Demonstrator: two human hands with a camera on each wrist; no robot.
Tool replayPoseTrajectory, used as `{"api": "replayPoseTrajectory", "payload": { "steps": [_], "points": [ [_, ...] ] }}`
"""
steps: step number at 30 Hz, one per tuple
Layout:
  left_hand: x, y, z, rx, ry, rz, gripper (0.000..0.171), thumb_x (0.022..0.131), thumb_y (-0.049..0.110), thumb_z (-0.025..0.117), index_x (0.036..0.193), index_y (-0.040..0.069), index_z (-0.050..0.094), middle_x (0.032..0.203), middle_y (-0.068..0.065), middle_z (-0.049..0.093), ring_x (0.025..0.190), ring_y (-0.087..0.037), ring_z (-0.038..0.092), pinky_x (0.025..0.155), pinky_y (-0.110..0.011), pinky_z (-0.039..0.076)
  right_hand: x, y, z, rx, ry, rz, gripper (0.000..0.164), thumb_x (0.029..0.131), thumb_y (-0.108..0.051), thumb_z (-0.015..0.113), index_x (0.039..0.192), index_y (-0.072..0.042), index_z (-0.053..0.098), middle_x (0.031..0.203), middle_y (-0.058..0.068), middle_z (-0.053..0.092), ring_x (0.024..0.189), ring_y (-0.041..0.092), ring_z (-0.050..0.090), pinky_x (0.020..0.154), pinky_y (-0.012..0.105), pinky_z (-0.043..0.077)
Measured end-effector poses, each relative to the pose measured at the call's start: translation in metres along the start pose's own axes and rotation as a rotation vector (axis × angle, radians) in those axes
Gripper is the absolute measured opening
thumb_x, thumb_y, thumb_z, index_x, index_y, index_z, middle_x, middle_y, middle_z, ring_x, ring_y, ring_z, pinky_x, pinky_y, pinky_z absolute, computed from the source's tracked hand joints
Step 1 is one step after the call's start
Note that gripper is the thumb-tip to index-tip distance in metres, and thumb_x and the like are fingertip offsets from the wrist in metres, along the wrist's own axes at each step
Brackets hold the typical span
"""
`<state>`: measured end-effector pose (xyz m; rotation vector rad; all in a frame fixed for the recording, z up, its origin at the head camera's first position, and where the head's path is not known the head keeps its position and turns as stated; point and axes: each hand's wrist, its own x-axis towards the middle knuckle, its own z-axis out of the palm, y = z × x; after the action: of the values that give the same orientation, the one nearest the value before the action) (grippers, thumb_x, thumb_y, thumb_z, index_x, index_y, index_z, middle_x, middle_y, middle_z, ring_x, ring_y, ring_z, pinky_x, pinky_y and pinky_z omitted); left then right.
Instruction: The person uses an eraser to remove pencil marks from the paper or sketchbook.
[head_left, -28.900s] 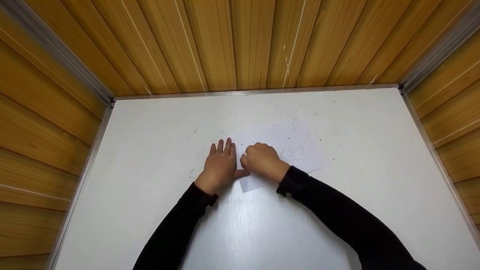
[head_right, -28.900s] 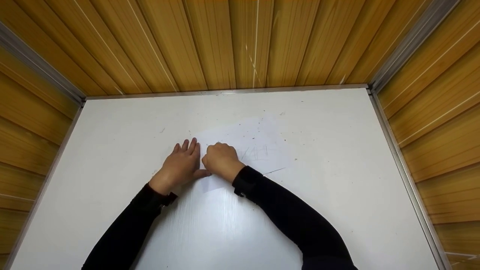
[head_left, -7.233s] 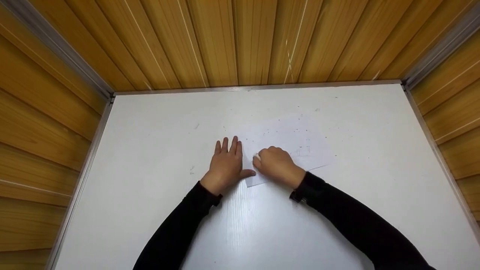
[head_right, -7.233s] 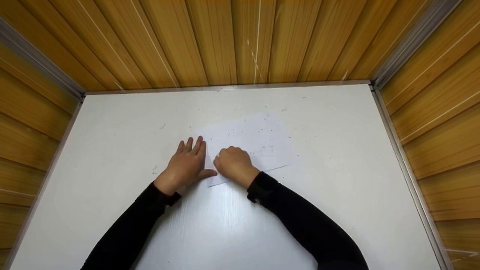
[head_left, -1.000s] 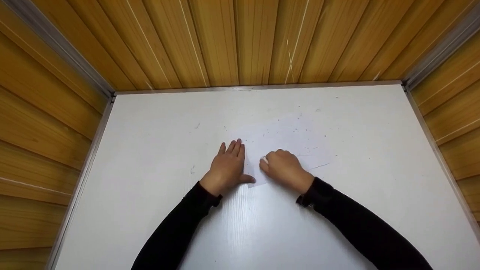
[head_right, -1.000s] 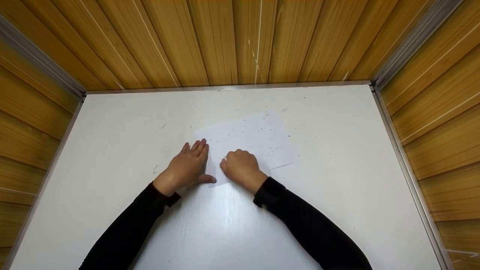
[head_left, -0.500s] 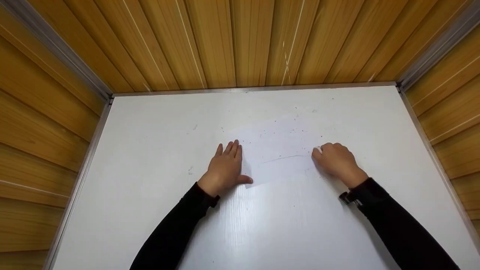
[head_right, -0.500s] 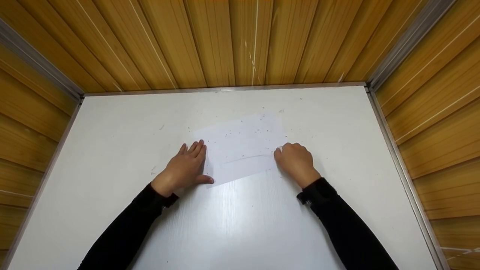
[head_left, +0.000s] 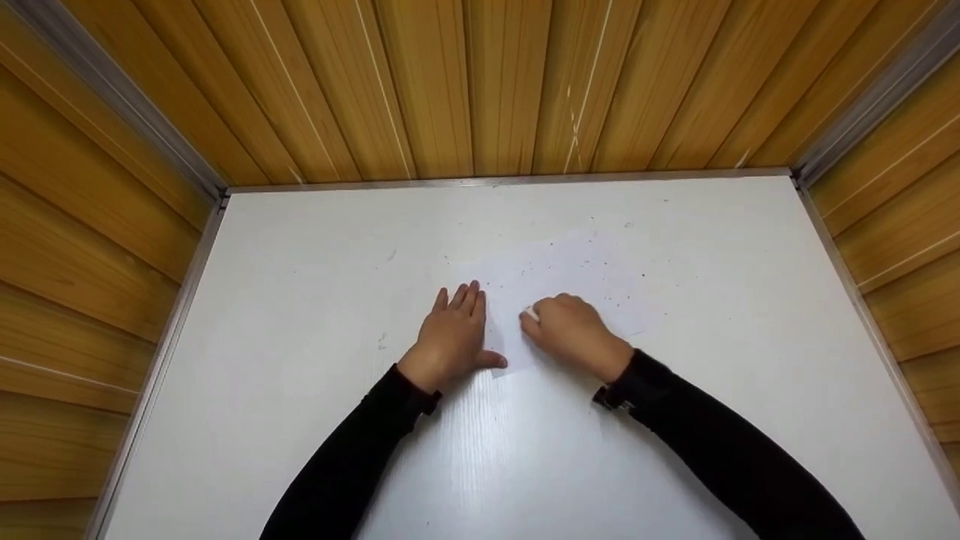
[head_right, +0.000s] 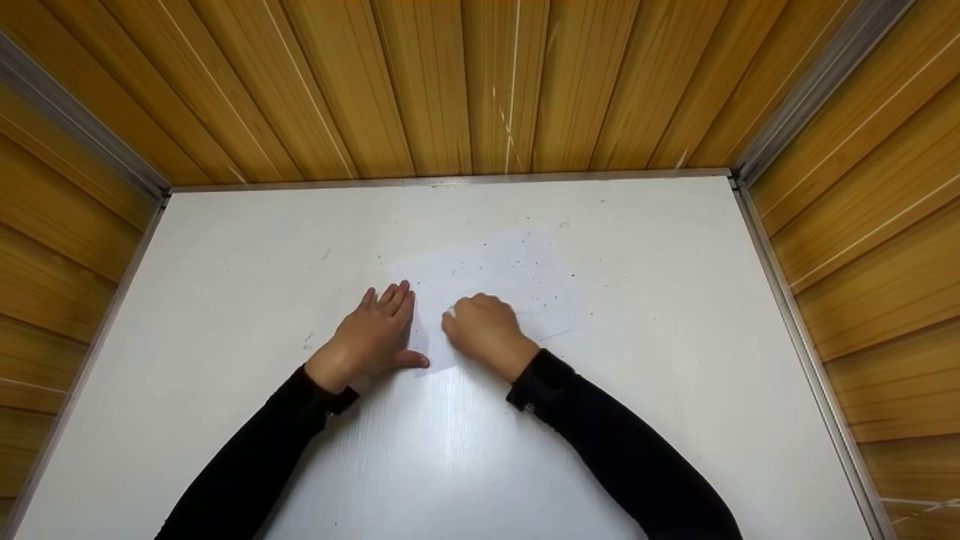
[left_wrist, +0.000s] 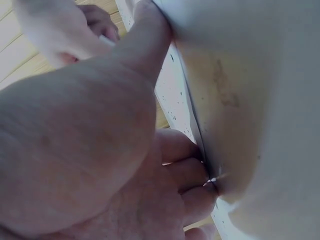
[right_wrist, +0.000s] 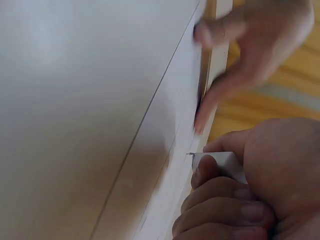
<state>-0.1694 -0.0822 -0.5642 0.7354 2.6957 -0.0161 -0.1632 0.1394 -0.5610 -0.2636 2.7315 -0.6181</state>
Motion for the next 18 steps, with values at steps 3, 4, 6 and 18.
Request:
{"api": "replayPoseTrajectory", "payload": {
  "steps": [3, 4, 6, 18],
  "points": [
    [0.000, 0.000, 0.001, -0.030, 0.028, 0.024, 0.126, 0.089, 0.078, 0.076, 0.170, -0.007, 0.032, 0.180, -0.025, 0.030, 0.170, -0.037, 0.032, 0.139, -0.059, 0.025, 0.009, -0.028, 0.016, -0.032, -0.050, -0.067, 0.044, 0.111, -0.036, 0.054, 0.090, -0.006, 0.079, 0.096, 0.017, 0.078, 0.092, 0.036, 0.072, 0.087, 0.055, 0.061],
    [-0.001, 0.000, 0.001, -0.039, 0.035, 0.029, 0.127, 0.088, 0.078, 0.077, 0.170, -0.007, 0.032, 0.180, -0.025, 0.031, 0.170, -0.038, 0.032, 0.139, -0.060, 0.025, 0.012, -0.033, 0.021, -0.040, -0.054, -0.079, 0.043, 0.111, -0.034, 0.054, 0.084, -0.008, 0.076, 0.094, 0.017, 0.077, 0.091, 0.036, 0.071, 0.085, 0.055, 0.061],
    [-0.001, 0.000, 0.001, -0.045, 0.046, 0.035, 0.127, 0.087, 0.078, 0.078, 0.170, -0.007, 0.033, 0.179, -0.026, 0.032, 0.169, -0.038, 0.033, 0.138, -0.060, 0.026, 0.017, -0.039, 0.029, -0.050, -0.049, -0.083, 0.044, 0.110, -0.033, 0.054, 0.076, -0.010, 0.071, 0.092, 0.017, 0.076, 0.088, 0.036, 0.071, 0.081, 0.055, 0.062],
    [0.001, 0.000, -0.001, -0.002, -0.043, -0.030, 0.126, 0.091, 0.080, 0.071, 0.174, -0.003, 0.024, 0.185, -0.019, 0.021, 0.173, -0.032, 0.023, 0.141, -0.057, 0.019, -0.005, 0.075, -0.016, 0.007, 0.050, 0.099, 0.052, 0.112, -0.036, 0.048, 0.094, 0.003, 0.077, 0.098, 0.025, 0.077, 0.087, 0.038, 0.070, 0.083, 0.057, 0.059]
  ]
}}
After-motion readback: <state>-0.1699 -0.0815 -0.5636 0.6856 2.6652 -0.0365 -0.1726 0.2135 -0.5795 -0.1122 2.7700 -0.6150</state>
